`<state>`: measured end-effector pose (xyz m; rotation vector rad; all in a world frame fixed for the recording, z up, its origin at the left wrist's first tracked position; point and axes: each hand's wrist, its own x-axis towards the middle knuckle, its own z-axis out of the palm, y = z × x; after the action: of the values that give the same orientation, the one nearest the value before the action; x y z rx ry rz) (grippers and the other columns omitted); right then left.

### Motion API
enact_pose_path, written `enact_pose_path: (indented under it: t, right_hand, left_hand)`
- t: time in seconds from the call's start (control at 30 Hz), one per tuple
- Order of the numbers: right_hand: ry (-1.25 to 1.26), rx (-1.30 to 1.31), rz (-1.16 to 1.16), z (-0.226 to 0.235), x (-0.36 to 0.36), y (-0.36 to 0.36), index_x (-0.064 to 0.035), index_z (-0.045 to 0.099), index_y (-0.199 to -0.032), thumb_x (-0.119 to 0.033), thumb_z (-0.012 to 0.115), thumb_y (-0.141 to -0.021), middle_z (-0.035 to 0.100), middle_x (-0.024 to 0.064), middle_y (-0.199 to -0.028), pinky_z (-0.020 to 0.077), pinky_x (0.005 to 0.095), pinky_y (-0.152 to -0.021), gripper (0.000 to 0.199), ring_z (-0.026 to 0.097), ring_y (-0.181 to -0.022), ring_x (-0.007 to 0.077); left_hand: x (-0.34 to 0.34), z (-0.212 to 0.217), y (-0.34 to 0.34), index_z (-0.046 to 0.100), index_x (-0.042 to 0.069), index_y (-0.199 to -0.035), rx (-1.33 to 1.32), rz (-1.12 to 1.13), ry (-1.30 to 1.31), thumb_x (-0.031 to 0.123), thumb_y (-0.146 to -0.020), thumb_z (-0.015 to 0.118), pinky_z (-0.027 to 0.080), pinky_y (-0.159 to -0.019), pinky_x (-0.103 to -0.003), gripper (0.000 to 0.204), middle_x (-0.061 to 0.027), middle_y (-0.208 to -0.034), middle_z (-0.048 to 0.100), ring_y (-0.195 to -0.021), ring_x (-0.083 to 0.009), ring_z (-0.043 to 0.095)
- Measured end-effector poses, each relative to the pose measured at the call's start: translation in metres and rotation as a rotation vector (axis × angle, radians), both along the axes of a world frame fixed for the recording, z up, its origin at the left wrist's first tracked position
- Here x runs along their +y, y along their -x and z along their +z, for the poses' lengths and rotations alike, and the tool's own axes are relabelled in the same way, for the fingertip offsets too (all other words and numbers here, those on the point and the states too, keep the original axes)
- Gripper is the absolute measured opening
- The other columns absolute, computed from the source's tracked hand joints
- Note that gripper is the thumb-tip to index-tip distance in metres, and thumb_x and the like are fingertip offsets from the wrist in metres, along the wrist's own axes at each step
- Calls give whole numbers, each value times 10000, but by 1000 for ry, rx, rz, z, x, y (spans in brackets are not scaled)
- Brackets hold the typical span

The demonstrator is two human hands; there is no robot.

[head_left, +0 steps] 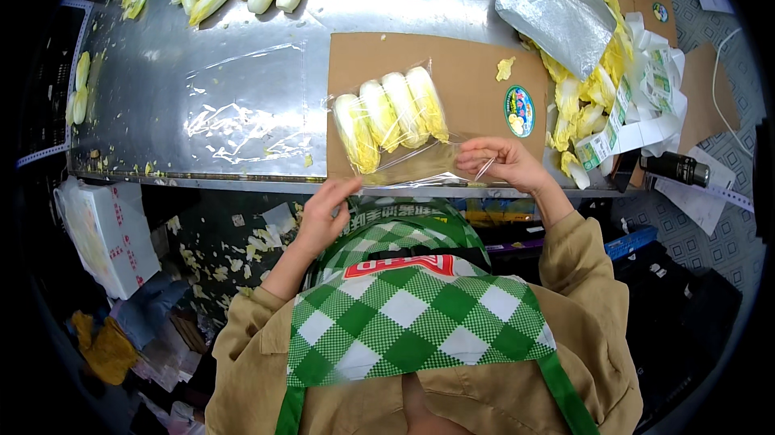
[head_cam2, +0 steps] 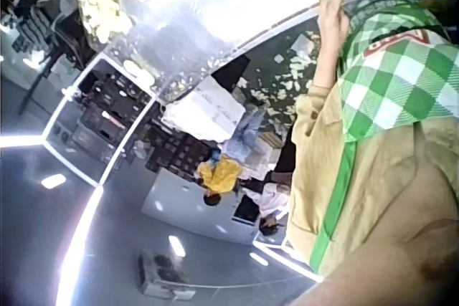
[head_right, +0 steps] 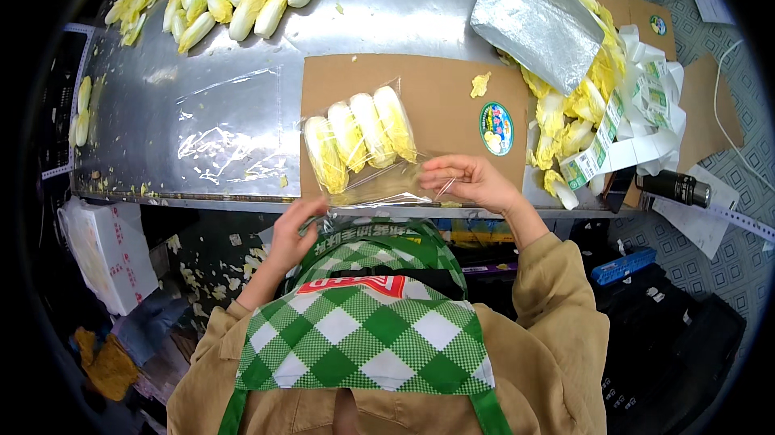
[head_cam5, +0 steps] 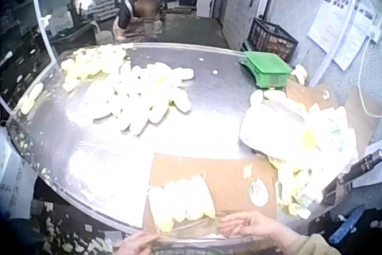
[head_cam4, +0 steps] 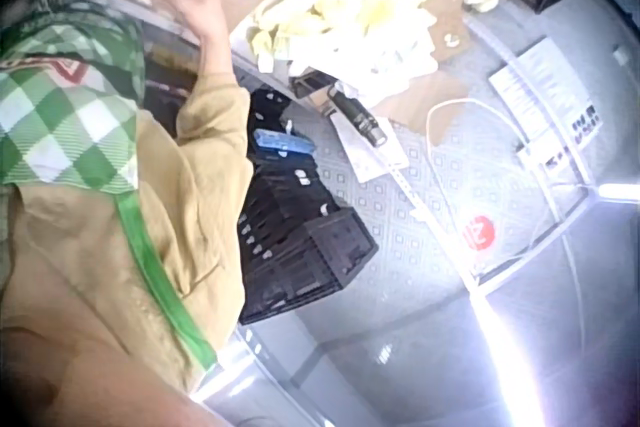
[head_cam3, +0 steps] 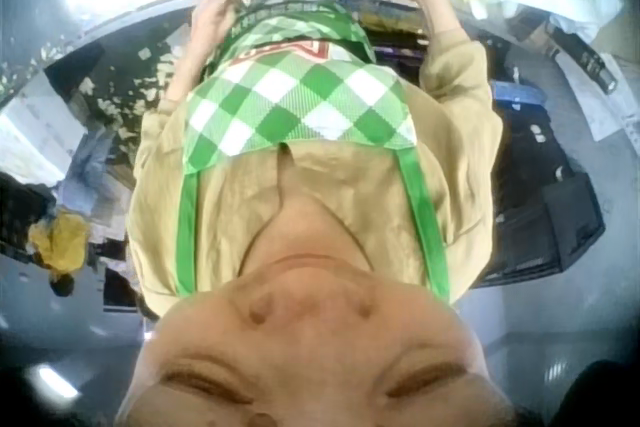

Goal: The person picks up several endive stalks from a metal table, arranges them on a sheet of plastic film, wraps the film around the vegetables by hand, and places the finished package into a crate.

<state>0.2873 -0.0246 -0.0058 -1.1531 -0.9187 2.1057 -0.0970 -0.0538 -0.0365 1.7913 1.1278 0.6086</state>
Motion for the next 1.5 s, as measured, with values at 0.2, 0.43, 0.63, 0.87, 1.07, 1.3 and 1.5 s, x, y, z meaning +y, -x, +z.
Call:
enact_pose_path:
  t: [0.2,0.43,0.63,0.87,1.07,1.3,1.5]
  right_hand:
    - [-496,-538,-14,10,24,20,30,710,-937,-76,713,-878,666,50,-897,502,243,-714,121,614,-781,92]
    - [-268,-589,-213,-17,72,51,-17,703,-825,-257,638,-941,590,14,-615,459,315,-540,275,562,-551,118]
    - [-293,-913,-89,-68,109,63,-39,699,-752,-471,617,-921,598,72,-568,451,356,-501,471,545,-478,184]
    - [-659,-1202,-212,-70,98,67,-91,645,-1128,-293,690,-875,651,126,-1055,516,381,-694,327,638,-817,269]
    - [-1404,-1128,494,-43,117,54,-173,419,-1459,-159,715,-804,444,126,-1469,419,400,-1087,719,467,-1316,317]
    - [-908,-634,376,-36,116,42,-132,466,-1440,-1,732,-726,465,133,-1449,431,366,-1072,773,530,-1253,306]
    - [189,-38,-538,21,7,52,-132,556,-1338,-603,539,-931,590,79,-1230,507,317,-786,623,601,-949,202]
  left_hand:
    - [10,8,-18,709,138,-1075,169,81,-573,20,-743,722,440,-649,-336,352,-91,-973,595,-863,-251,578]
    - [44,-5,-42,580,19,-762,-439,680,352,131,-971,524,437,-591,-277,244,-50,-611,553,-625,-144,571]
    - [75,-32,-38,544,47,-697,-428,794,547,170,-972,510,404,-480,-239,303,-6,-573,508,-493,-87,500]
    - [81,-28,-34,501,39,-1324,228,561,-188,77,-892,577,403,-1040,-451,440,-223,-1366,441,-1246,-314,483]
    - [107,-31,-2,428,174,-1455,404,-242,-413,2,-784,628,293,-1148,-551,721,-95,-1555,342,-1439,-304,333]
    - [169,-11,4,486,63,-1367,71,-256,-276,69,-773,732,402,-1074,-456,642,-121,-1367,539,-1269,-287,523]
    - [156,20,-10,468,4,-1321,-359,-134,1141,281,-947,663,540,-874,-336,505,-110,-1222,622,-1016,-171,657]
